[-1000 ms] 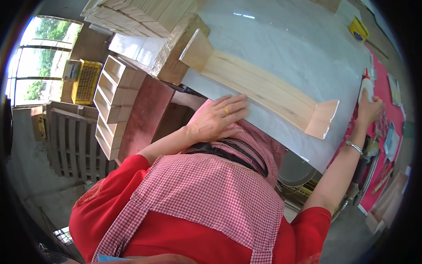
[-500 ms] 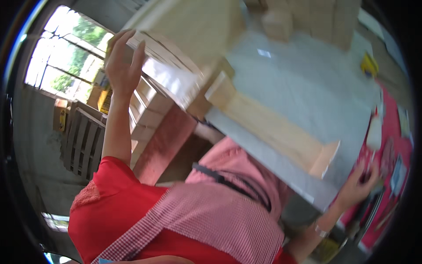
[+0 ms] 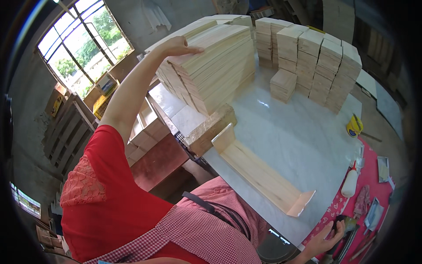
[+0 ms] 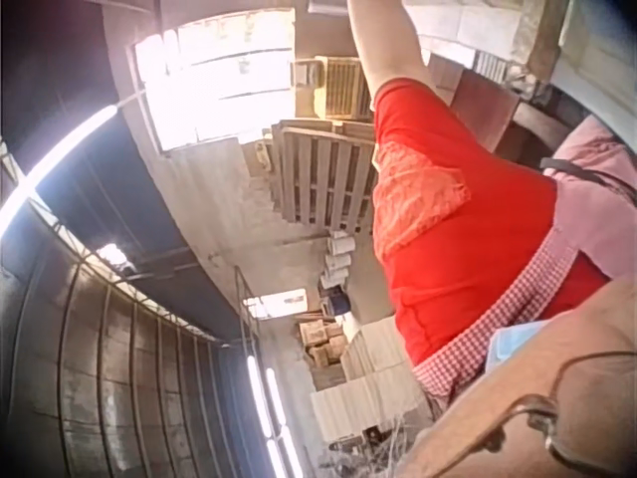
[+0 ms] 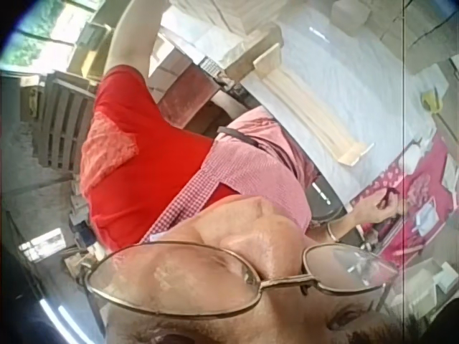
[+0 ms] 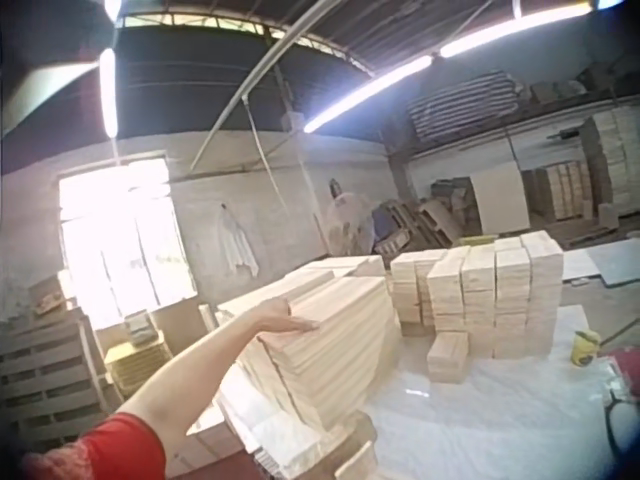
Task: Assembling wooden boxes by applying wood glue and using a pneumatic brad nailer.
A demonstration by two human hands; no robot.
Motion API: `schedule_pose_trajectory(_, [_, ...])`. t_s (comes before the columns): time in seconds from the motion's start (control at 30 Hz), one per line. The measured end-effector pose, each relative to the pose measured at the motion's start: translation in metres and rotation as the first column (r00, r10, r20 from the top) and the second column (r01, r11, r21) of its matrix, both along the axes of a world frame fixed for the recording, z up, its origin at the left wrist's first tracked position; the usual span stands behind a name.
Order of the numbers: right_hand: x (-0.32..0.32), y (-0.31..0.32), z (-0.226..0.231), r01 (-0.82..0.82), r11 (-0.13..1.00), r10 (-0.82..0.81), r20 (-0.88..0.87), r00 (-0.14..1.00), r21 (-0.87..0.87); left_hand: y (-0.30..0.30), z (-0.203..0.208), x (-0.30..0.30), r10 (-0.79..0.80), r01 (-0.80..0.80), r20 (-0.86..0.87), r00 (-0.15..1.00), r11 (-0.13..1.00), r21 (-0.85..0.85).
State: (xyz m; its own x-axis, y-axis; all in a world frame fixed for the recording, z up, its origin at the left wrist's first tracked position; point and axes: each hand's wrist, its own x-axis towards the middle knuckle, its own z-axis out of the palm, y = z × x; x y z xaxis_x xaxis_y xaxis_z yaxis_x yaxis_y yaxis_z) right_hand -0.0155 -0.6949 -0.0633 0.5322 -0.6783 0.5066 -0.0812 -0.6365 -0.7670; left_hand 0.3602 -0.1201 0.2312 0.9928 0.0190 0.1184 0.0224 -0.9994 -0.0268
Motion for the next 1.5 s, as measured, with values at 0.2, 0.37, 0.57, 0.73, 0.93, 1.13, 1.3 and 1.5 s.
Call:
schedule_pose_trajectory(0.2, [0.005, 0.003, -0.004, 0.001, 0.997, -0.006, -0.067, 0.998, -0.072, -0.013, 0.014, 0.001, 0.000, 0.000, -0.147, 0.989, 1.000, 0.005])
schedule_pose_trajectory(0.37, [0.010, 0.026, 0.014, -0.046, 0.998, 0.041, -0.088, 0.995, -0.052, -0.012, 0.033, -0.005, -0.113, 0.061, -0.138, 0.984, 0.941, -0.333])
schedule_pose_trajectory(0.57, [0.003, 0.024, 0.031, -0.020, 0.998, 0.016, -0.067, 0.998, -0.061, 0.021, 0.068, -0.016, -0.132, 0.167, 0.150, 0.980, 0.954, -0.249])
schedule_pose_trajectory(0.73, [0.006, 0.036, 0.060, -0.158, 0.976, 0.159, 0.002, 0.987, 0.147, 0.010, 0.054, -0.047, -0.249, 0.282, 0.141, 0.958, 0.742, -0.608])
schedule_pose_trajectory(0.93, [0.079, 0.057, 0.100, -0.421, 0.906, 0.417, 0.087, 0.905, 0.037, -0.056, 0.003, -0.040, -0.486, 0.335, -0.051, 0.873, 0.672, -0.661])
schedule_pose_trajectory(1.13, [0.082, 0.086, 0.132, -0.581, 0.745, 0.508, 0.286, 0.813, 0.328, -0.143, -0.021, -0.099, -0.828, 0.572, -0.112, 0.549, 0.470, -0.672])
schedule_pose_trajectory(1.3, [0.061, 0.099, 0.127, -0.658, 0.690, 0.548, 0.377, 0.747, 0.301, -0.158, -0.049, -0.110, -0.842, 0.668, 0.007, 0.539, 0.422, -0.613])
schedule_pose_trajectory(1.5, [0.053, 0.125, 0.124, -0.650, 0.719, 0.502, 0.463, 0.730, 0.246, -0.238, -0.082, -0.178, -0.904, 0.949, 0.424, 0.055, 0.179, 0.258])
